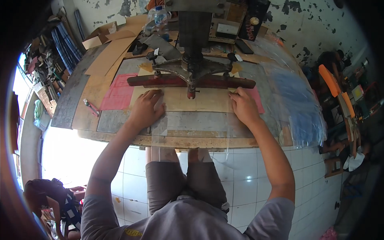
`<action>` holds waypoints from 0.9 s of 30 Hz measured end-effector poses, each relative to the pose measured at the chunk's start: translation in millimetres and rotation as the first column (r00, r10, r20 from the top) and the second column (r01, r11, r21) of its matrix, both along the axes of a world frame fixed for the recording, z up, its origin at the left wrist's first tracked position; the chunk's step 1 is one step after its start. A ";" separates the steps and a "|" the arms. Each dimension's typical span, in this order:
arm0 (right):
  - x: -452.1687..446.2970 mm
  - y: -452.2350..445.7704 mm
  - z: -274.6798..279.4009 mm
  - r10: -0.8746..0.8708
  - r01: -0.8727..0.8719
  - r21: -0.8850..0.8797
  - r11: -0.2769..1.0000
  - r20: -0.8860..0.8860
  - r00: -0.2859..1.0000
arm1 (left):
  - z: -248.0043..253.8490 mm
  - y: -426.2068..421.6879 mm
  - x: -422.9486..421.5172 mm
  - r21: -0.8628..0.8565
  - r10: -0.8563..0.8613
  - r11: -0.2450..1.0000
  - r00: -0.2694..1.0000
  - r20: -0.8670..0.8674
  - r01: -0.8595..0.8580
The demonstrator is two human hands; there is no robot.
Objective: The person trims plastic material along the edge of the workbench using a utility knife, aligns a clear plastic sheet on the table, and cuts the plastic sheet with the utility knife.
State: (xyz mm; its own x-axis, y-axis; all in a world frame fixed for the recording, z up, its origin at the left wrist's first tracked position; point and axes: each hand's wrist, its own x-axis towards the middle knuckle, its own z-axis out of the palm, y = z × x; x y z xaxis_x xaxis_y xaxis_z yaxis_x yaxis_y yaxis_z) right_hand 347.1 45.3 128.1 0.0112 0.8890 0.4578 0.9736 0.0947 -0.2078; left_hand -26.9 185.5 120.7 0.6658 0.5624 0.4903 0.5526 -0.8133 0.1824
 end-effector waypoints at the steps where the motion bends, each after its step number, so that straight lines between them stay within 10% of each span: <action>1: 2.1 -6.6 1.6 0.031 -0.032 -0.034 0.999 -0.018 0.999 | 0.6 -0.8 -4.3 -0.029 -0.014 0.999 1.000 0.008 0.014; 9: -5.3 -118.8 -4.8 -0.112 0.121 -0.061 0.991 0.138 0.984 | 2.7 -23.1 -46.9 -0.408 -0.046 0.901 0.968 0.245 0.146; 17: -39.3 -213.9 -67.1 -0.515 0.522 0.155 0.839 -0.082 0.853 | -22.7 -103.9 -86.6 -0.121 0.178 0.981 0.957 0.227 -0.154; 27: -23.9 -164.6 -138.7 -0.443 0.443 0.584 0.680 -0.154 0.883 | -123.4 -124.4 -72.6 0.142 0.335 0.885 0.818 0.468 -0.444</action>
State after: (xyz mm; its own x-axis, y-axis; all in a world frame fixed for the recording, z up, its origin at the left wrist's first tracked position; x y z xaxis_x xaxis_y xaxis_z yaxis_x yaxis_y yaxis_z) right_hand 323.1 -119.4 -10.6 0.3334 0.3323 0.8823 0.9337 -0.2458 -0.2602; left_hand -99.5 61.1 -2.7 0.1155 0.5620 0.8190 0.7462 -0.5933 0.3019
